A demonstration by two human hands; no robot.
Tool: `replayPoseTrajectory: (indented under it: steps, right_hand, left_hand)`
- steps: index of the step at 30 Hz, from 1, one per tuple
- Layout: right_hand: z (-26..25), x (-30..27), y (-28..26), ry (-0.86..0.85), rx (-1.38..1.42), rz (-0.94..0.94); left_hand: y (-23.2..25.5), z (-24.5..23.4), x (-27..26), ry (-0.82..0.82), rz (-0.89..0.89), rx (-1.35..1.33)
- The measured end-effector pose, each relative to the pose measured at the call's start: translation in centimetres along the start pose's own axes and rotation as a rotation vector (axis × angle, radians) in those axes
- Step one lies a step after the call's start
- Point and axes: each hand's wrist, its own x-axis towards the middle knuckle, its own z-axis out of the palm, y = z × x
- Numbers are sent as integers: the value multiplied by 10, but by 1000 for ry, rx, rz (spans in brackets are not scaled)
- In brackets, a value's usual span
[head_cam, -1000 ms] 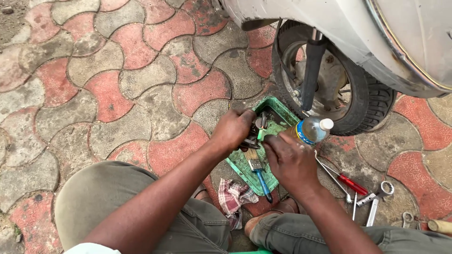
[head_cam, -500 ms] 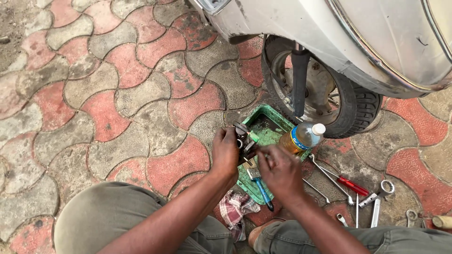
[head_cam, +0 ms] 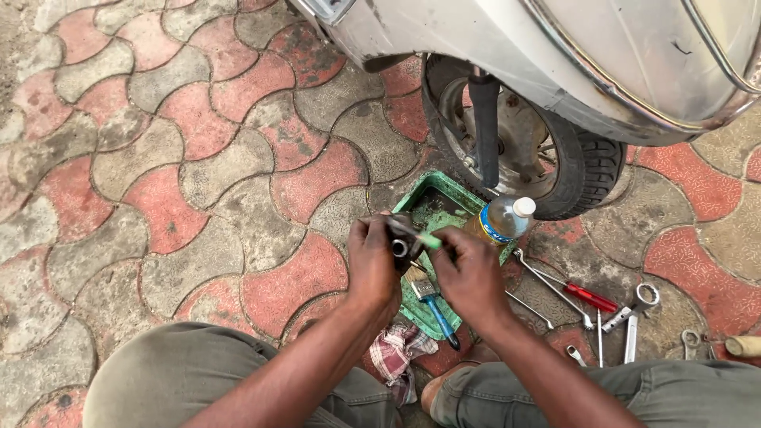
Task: Cleaning a motorcycle carburetor with fuel and a brush.
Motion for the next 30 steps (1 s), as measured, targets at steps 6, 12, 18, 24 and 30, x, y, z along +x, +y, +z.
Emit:
replayPoseTrajectory:
  steps: [6,12,18,24,30]
  right_hand:
    - [-12,4,-26,-14,-153,102]
    - [-4,2,-11,-71,-136,48]
    - [-13,6,-17,-85,-95,-2]
    - [-14,2,-13,-61,-85,-97]
    - [-10,-2,-6,-98,-87,-53]
  left_hand:
    - [-6,-3,0,1,125,101]
    - [-3,-8,8,44,80,-1]
    - [3,-6,12,-85,171,-24]
    - [3,-2,8,-94,200,100]
    - [-5,-9,14,-112,272,143]
